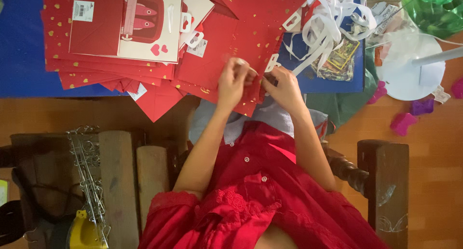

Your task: The person threads white ribbons through the handles of red Valentine's Day gift bags and ties them. They handle multiple bags one at a time, pulling the ribbon through the handle slots and securing it with a knot.

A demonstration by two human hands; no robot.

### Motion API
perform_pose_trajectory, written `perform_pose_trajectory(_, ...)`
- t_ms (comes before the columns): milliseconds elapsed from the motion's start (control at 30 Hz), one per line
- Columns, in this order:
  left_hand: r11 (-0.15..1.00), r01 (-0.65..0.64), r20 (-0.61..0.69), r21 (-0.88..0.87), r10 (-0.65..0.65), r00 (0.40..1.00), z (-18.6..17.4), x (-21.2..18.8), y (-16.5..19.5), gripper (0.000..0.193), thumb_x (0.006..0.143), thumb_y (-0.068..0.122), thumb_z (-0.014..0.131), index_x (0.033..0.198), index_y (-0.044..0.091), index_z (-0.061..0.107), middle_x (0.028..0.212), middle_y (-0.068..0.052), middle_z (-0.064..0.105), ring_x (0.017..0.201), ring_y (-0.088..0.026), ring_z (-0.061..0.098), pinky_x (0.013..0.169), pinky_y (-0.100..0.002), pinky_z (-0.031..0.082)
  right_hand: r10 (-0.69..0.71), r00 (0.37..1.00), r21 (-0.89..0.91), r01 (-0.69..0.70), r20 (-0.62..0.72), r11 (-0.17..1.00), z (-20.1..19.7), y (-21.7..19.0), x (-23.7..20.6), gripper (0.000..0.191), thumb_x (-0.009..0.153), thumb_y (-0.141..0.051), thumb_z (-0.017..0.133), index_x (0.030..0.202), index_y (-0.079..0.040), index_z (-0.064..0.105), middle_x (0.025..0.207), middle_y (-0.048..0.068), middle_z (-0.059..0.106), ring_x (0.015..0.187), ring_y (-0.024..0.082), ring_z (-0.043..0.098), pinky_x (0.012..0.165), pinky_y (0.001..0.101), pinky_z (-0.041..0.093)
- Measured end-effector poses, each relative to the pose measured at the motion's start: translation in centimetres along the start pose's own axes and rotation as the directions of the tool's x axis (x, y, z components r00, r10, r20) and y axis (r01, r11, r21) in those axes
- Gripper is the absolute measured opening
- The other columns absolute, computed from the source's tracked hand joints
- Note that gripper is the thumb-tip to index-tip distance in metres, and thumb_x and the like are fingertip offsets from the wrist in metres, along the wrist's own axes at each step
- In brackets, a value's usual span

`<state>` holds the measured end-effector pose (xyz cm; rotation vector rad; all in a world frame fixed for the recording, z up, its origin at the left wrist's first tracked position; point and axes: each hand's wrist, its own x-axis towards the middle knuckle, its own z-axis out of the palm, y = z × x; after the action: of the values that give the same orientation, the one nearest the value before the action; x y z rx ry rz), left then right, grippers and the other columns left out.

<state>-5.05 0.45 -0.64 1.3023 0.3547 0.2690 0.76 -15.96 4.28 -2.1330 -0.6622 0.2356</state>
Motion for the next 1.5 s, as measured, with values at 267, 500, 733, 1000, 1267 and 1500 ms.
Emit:
perform_pose_trajectory(267, 0.944, 0.012, 0.003, -0.33, -0.012, 1.0, -1.8, 0.9, -0.6, 0.016, 0.106, 0.024, 0.057, 0.109, 0.008, 0.057, 0.114, -0.01, 0.069, 0.106, -0.018, 0.069, 0.097, -0.035, 0.06, 0.01, 1.0, 0.045, -0.01, 0.015, 0.999, -0.1, -0.3, -0.1, 0.024, 0.088, -0.01, 0.069, 0.11, -0.002, 0.073, 0.092, 0.016, 0.068, 0.075, 0.026, 0.066, 0.068, 0.0379, 0.051)
perform_pose_trajectory(500, 0.987, -0.148, 0.182, 0.054, 0.136, 0.974, -1.2, 0.4, 0.3, 0.034, 0.096, 0.015, 0.073, 0.128, 0.006, 0.062, 0.12, -0.009, 0.071, 0.112, -0.018, 0.068, 0.101, -0.032, 0.055, -0.023, 1.0, 0.059, 0.023, 0.001, 0.998, 0.0, -0.1, 0.0, 0.024, 0.086, -0.008, 0.068, 0.108, -0.002, 0.072, 0.093, 0.015, 0.068, 0.076, 0.026, 0.068, 0.068, 0.0369, 0.052)
perform_pose_trajectory(733, 0.926, -0.24, 0.144, 0.29, 0.206, 0.968, -0.2, -0.2, 0.6, 0.017, 0.096, 0.009, 0.073, 0.112, 0.002, 0.074, 0.105, -0.01, 0.079, 0.096, -0.015, 0.075, 0.086, -0.03, 0.057, 0.055, 0.998, 0.186, -0.062, 0.041, 0.981, 0.0, -0.1, -0.1, 0.019, 0.088, -0.01, 0.067, 0.104, 0.001, 0.07, 0.091, 0.013, 0.067, 0.071, 0.021, 0.07, 0.064, 0.0338, 0.054)
perform_pose_trajectory(1000, 0.976, -0.06, -0.13, -0.211, 0.033, 0.991, -0.9, 0.9, -0.2, 0.013, 0.104, 0.014, 0.059, 0.108, 0.002, 0.062, 0.104, -0.011, 0.069, 0.092, -0.02, 0.073, 0.085, -0.036, 0.062, 0.038, 0.999, -0.02, -0.037, 0.019, 0.999, 0.0, 0.1, 0.1, 0.017, 0.088, -0.005, 0.073, 0.103, 0.002, 0.074, 0.089, 0.016, 0.067, 0.071, 0.026, 0.067, 0.066, 0.037, 0.051)
perform_pose_trajectory(1267, 0.959, -0.028, -0.049, -0.283, 0.014, 0.999, -1.3, 0.7, 0.1, 0.014, 0.105, 0.014, 0.058, 0.112, 0.002, 0.061, 0.104, -0.012, 0.072, 0.096, -0.018, 0.072, 0.088, -0.034, 0.062, 0.054, 0.997, 0.193, -0.064, 0.059, 0.979, -0.5, -0.6, -0.1, 0.025, 0.089, -0.009, 0.064, 0.111, 0.0, 0.07, 0.098, 0.012, 0.068, 0.072, 0.015, 0.069, 0.062, 0.0302, 0.055)
perform_pose_trajectory(1500, 0.98, 0.068, 0.093, -0.188, -0.051, 0.994, -2.0, 0.6, -0.4, 0.02, 0.111, 0.016, 0.063, 0.122, -0.001, 0.064, 0.097, -0.011, 0.07, 0.087, -0.016, 0.062, 0.079, -0.031, 0.051, 0.044, 0.991, 0.269, -0.076, 0.123, 0.96, -1.3, -0.5, -0.3, 0.03, 0.092, -0.018, 0.067, 0.114, 0.002, 0.069, 0.101, 0.008, 0.064, 0.068, 0.013, 0.06, 0.058, 0.0291, 0.049)
